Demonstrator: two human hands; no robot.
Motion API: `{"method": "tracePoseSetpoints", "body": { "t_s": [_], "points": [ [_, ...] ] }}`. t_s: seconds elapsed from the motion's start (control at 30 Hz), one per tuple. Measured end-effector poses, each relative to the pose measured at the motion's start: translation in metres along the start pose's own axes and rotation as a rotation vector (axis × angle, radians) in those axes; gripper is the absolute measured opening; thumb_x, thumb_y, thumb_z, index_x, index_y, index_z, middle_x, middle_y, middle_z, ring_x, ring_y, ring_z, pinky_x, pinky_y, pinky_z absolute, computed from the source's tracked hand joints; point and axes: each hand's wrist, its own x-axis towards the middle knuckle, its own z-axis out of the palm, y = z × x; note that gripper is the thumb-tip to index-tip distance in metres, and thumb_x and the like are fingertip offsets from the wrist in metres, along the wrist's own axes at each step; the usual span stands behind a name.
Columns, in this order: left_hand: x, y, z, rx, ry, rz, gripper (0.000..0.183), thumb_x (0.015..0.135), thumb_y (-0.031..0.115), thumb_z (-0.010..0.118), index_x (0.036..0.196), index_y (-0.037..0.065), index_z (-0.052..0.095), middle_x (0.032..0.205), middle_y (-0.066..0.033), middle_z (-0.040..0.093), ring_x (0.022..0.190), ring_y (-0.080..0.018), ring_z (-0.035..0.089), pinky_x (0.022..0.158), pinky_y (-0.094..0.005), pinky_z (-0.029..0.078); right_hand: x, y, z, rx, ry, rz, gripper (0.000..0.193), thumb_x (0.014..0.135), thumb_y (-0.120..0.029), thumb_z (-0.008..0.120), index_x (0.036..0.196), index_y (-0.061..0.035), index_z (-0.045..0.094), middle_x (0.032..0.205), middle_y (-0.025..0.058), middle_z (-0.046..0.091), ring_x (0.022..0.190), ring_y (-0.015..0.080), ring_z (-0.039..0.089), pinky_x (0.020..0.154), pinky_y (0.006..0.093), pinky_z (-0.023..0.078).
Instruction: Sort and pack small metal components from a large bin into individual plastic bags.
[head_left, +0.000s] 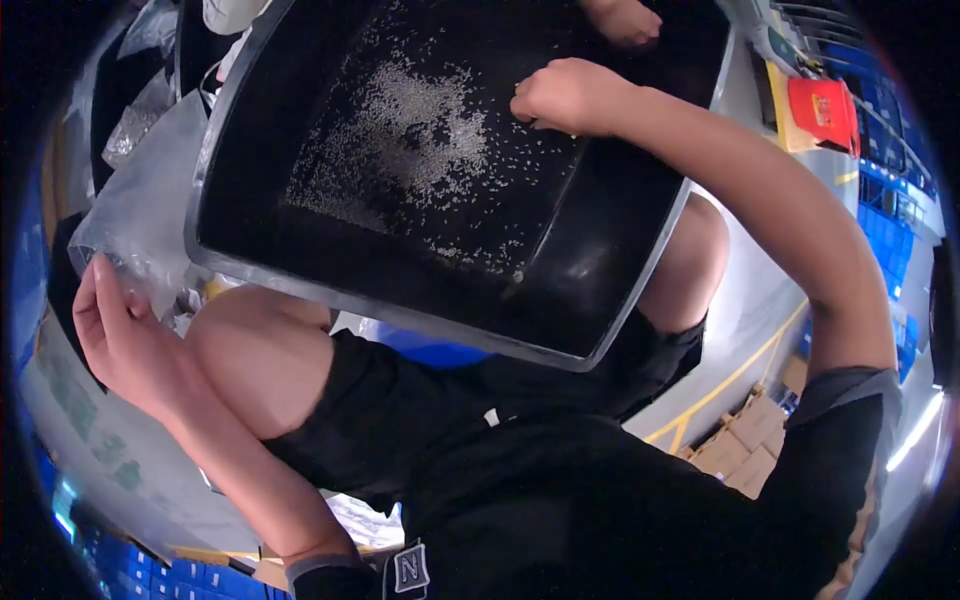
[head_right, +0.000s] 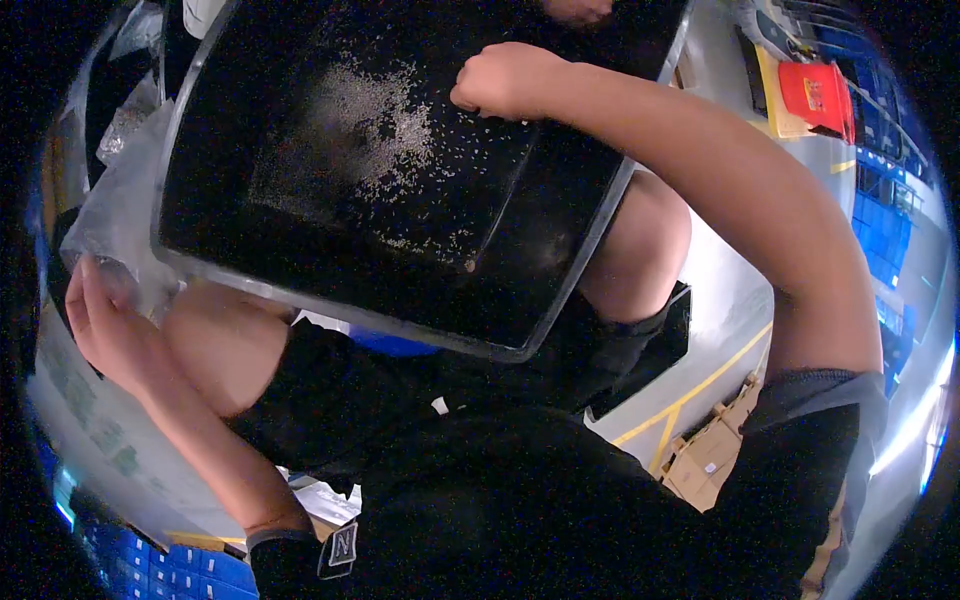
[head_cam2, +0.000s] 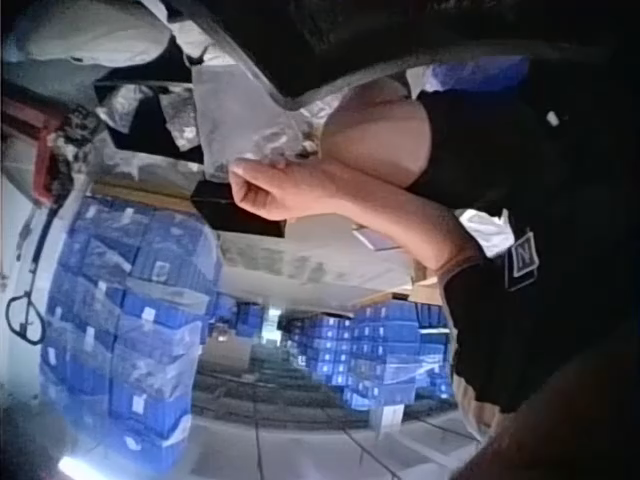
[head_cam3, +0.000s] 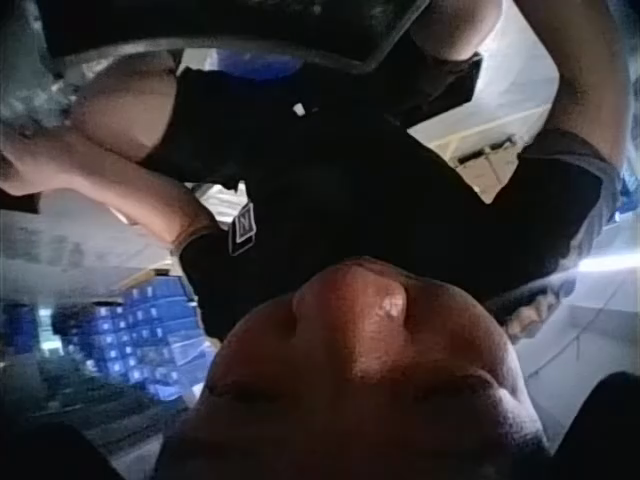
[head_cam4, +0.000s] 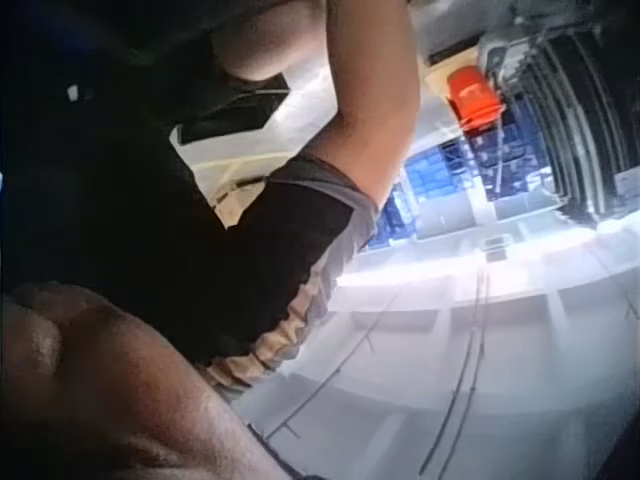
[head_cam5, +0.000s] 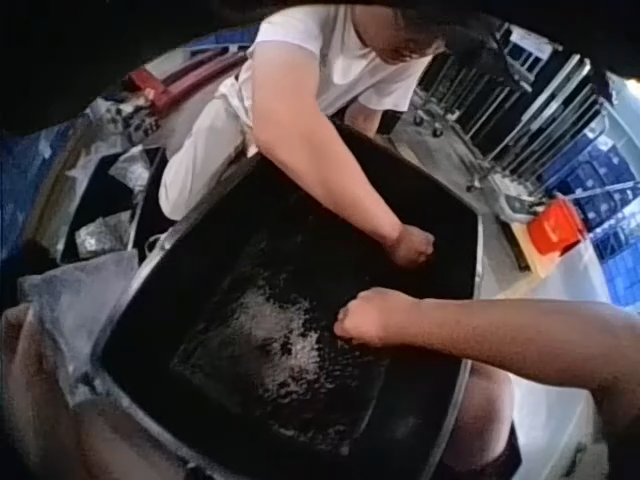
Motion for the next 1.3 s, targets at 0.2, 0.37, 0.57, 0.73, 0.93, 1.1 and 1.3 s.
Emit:
{"method": "tracePoseSetpoints", "body": {
  "t_s": [0.2, 0.37, 0.57, 0.73, 0.93, 1.1, 1.3],
  "points": [
    [0.007, 0.001, -0.007, 0.000, 0.026, -0.008, 0.013, 0.087, 0.008, 0.070, 0.094, 0.000, 0.063, 0.075, 0.0012, 0.055, 0.063, -0.0050, 0.041, 0.057, -0.0193, 0.033, 0.002, -0.002, 0.000, -0.102, 0.018, -0.037, 0.008, 0.076, -0.011, 0.065, 0.083, -0.0060, 0.063, 0.087, 0.0109, 0.067, 0.084, 0.0319, 0.067, 0.070, 0.0425, 0.054],
    [0.016, -0.009, -0.022, -0.086, -0.088, 0.016, 0.010, 0.088, 0.005, 0.068, 0.095, -0.001, 0.063, 0.076, -0.0008, 0.056, 0.063, -0.0057, 0.043, 0.058, -0.0192, 0.034, -0.002, -0.025, -0.040, 0.272, 0.013, 0.096, 0.011, 0.081, -0.012, 0.065, 0.080, -0.0020, 0.060, 0.080, 0.0108, 0.064, 0.073, 0.0220, 0.066, 0.066, 0.0333, 0.052],
    [0.012, -0.003, -0.011, 0.005, -0.029, 0.070, 0.008, 0.090, 0.004, 0.064, 0.095, -0.003, 0.063, 0.077, -0.0025, 0.057, 0.064, -0.0061, 0.044, 0.058, -0.0192, 0.035, -0.031, -0.042, -0.069, 1.637, 0.032, 0.180, 0.019, 0.078, -0.001, 0.074, 0.083, 0.0007, 0.055, 0.090, 0.0141, 0.069, 0.081, 0.0163, 0.068, 0.074, 0.0269, 0.055],
    [0.022, -0.010, -0.023, -0.011, -0.115, 0.054, 0.005, 0.091, 0.003, 0.063, 0.093, -0.002, 0.063, 0.079, -0.0022, 0.057, 0.063, -0.0053, 0.043, 0.056, -0.0172, 0.035, -0.051, -0.067, -0.070, 1.549, 0.077, 0.255, 0.010, 0.082, -0.008, 0.068, 0.086, -0.0009, 0.063, 0.083, 0.0073, 0.066, 0.072, 0.0138, 0.063, 0.069, 0.0229, 0.051],
    [0.009, -0.002, -0.005, 0.023, -0.081, 0.076, 0.003, 0.091, 0.002, 0.063, 0.091, 0.000, 0.062, 0.077, -0.0017, 0.054, 0.062, -0.0051, 0.041, 0.054, -0.0170, 0.032, -0.061, -0.062, -0.055, 1.065, 0.110, -0.011, 0.010, 0.084, -0.007, 0.068, 0.091, 0.0001, 0.070, 0.086, 0.0043, 0.063, 0.074, 0.0116, 0.061, 0.067, 0.0226, 0.048],
    [0.017, -0.008, -0.018, 0.015, -0.092, 0.062, 0.002, 0.091, 0.002, 0.062, 0.090, 0.000, 0.061, 0.075, -0.0020, 0.053, 0.062, -0.0054, 0.041, 0.054, -0.0175, 0.032, -0.060, -0.069, -0.060, 0.918, -0.030, 0.066, 0.008, 0.081, -0.004, 0.068, 0.088, -0.0004, 0.067, 0.079, 0.0069, 0.061, 0.071, 0.0159, 0.061, 0.065, 0.0261, 0.048],
    [0.014, -0.006, -0.017, 0.020, -0.105, 0.052, 0.005, 0.091, 0.003, 0.063, 0.093, -0.001, 0.061, 0.074, -0.0024, 0.053, 0.063, -0.0062, 0.043, 0.056, -0.0181, 0.034, -0.055, -0.077, -0.027, 0.578, 0.016, -0.172, 0.010, 0.079, -0.004, 0.062, 0.086, -0.0030, 0.068, 0.087, 0.0123, 0.065, 0.082, 0.0306, 0.064, 0.070, 0.0349, 0.052]
  ]
}}
